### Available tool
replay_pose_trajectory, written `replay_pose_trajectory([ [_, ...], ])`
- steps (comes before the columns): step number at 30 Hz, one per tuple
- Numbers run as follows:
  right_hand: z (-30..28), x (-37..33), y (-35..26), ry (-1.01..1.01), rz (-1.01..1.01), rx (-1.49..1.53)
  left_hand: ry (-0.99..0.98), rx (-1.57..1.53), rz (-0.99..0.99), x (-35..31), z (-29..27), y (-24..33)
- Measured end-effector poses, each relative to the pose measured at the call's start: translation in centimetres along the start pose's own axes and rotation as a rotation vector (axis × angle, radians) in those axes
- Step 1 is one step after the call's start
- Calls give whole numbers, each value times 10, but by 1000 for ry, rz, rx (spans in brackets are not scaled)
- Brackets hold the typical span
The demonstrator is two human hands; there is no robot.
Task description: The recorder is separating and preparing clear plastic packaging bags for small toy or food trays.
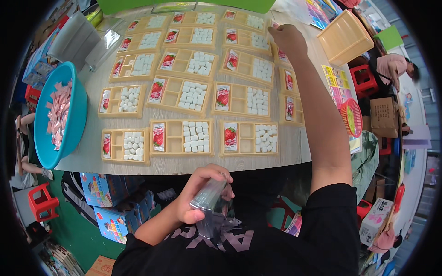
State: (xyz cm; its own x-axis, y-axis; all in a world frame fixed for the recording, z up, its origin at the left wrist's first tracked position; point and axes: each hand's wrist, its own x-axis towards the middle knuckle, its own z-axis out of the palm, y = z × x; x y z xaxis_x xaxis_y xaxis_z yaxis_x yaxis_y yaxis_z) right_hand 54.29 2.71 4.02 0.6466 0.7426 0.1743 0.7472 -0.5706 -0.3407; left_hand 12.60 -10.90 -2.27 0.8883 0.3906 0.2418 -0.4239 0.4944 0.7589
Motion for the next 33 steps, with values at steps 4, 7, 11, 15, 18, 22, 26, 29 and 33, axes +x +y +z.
replay_pose_trajectory([
  [4,2,-9,0,-3,-2,11,-9,17,2,2,0,-1],
  [7,4,-6,8,0,-154,-12,-18,28,4,4,-1,-3],
  [11,8,4,3,-72,-559,-79,-34,54,22,6,-2,-5],
  [15,10,10,-3,-168,-572,-115,-31,59,15,6,1,-2],
  [18,7,26,-6,-246,-559,-146,13,4,-46,4,5,-1],
  [22,-4,35,-22,-419,-471,-127,29,43,-30,1,5,-1],
  [26,0,44,-12,-341,-574,-166,46,44,-36,2,6,-3],
  [29,1,49,-5,-292,-635,-87,58,47,-60,3,7,-1],
  [33,-20,26,-9,-292,-728,4,49,78,-28,4,5,-1],
])
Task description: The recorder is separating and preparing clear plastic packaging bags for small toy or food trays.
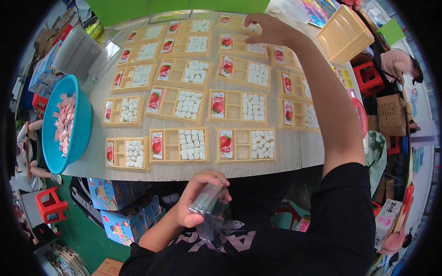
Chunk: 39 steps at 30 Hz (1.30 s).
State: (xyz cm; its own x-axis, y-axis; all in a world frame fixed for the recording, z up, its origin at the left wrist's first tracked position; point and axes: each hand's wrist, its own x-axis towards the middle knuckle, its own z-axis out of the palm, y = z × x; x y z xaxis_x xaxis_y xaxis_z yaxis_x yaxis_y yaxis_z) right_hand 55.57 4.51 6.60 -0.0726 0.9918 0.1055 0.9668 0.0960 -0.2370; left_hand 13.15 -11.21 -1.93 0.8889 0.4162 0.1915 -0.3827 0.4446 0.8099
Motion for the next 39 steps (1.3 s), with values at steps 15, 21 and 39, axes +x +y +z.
replay_pose_trajectory([
  [15,13,-13,-15,-174,11,-103,24,2,-7,0,3,4],
  [21,8,-35,-41,136,-182,-243,34,31,24,-2,2,0],
  [39,43,-31,-96,66,-329,9,69,-5,42,-5,0,4],
])
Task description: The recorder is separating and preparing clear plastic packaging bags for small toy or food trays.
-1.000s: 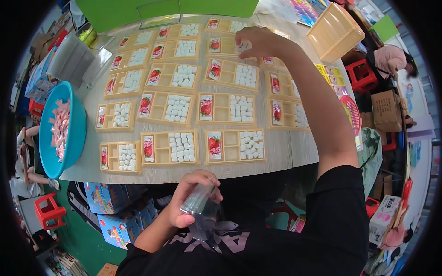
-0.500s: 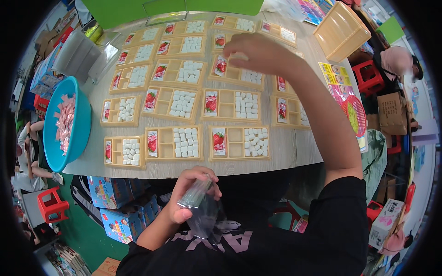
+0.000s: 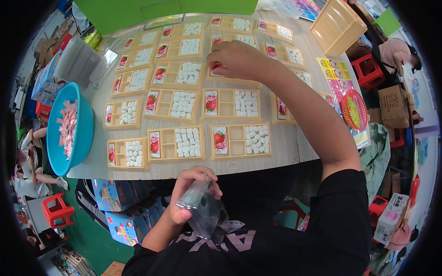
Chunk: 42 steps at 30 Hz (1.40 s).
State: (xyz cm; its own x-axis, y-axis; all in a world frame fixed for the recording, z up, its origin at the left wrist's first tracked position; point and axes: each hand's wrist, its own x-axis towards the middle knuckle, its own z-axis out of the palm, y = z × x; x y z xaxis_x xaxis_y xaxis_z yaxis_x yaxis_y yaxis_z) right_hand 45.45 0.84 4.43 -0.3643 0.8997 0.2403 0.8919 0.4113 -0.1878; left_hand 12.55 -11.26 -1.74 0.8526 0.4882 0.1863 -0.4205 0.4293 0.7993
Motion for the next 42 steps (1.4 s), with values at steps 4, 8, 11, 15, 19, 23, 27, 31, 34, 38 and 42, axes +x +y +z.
replay_pose_trajectory([
  [4,-3,5,-6,-63,79,4,-9,7,-4,-1,-1,2],
  [8,-5,0,-4,-1,36,-89,-31,-5,-6,1,0,3],
  [11,-26,-2,-43,29,67,37,-2,10,38,0,-4,10],
  [15,-48,-25,-135,-18,-57,436,198,65,241,0,-11,26],
  [19,-50,-39,-182,-253,-60,489,358,260,436,18,-10,47],
  [23,-47,-39,-188,-226,-1,600,589,323,360,29,-3,64],
  [27,-35,-43,-188,-242,79,692,573,364,328,32,-5,65],
  [31,-23,-46,-182,-194,134,933,569,359,280,29,-10,63],
  [34,-31,-43,-179,-243,178,998,601,284,254,30,-8,65],
  [38,-41,-43,-173,-304,234,968,600,239,252,25,-14,67],
  [42,-65,-29,-158,-213,202,864,601,211,241,12,-20,65],
])
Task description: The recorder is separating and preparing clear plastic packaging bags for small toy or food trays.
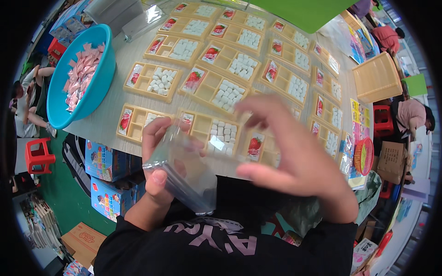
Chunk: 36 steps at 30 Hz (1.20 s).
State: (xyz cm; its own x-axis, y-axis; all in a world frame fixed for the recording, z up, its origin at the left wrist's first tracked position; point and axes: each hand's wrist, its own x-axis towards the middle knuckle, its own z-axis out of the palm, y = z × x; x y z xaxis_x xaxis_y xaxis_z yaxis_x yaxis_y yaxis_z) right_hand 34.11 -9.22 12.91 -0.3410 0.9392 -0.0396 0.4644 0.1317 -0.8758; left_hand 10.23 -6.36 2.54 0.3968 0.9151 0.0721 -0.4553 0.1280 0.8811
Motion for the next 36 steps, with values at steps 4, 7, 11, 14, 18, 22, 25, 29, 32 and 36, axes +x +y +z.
replay_pose_trajectory([
  [4,-39,52,12,338,-127,-719,-36,-60,-63,-10,-4,2],
  [7,-65,103,56,399,-12,-756,-119,-164,-91,-18,-6,-2],
  [11,-87,144,119,338,53,-759,-197,-191,-14,-21,-13,-7],
  [14,-93,153,139,271,65,-812,-167,-194,-18,-21,-19,-4],
  [18,-88,158,144,175,9,-818,-89,-146,4,-18,-20,-7],
  [22,-86,163,143,159,-68,-898,-94,-158,-14,-13,-16,-4],
  [25,-85,167,141,124,-20,-892,-107,-143,-2,-10,-13,-3],
  [29,-80,166,142,123,-7,-946,-135,-207,-46,-9,-12,-1],
  [32,-76,152,143,177,-59,-997,-118,-211,-1,-5,-6,1],
  [36,-58,110,83,236,-269,-937,-26,-112,39,10,6,6],
])
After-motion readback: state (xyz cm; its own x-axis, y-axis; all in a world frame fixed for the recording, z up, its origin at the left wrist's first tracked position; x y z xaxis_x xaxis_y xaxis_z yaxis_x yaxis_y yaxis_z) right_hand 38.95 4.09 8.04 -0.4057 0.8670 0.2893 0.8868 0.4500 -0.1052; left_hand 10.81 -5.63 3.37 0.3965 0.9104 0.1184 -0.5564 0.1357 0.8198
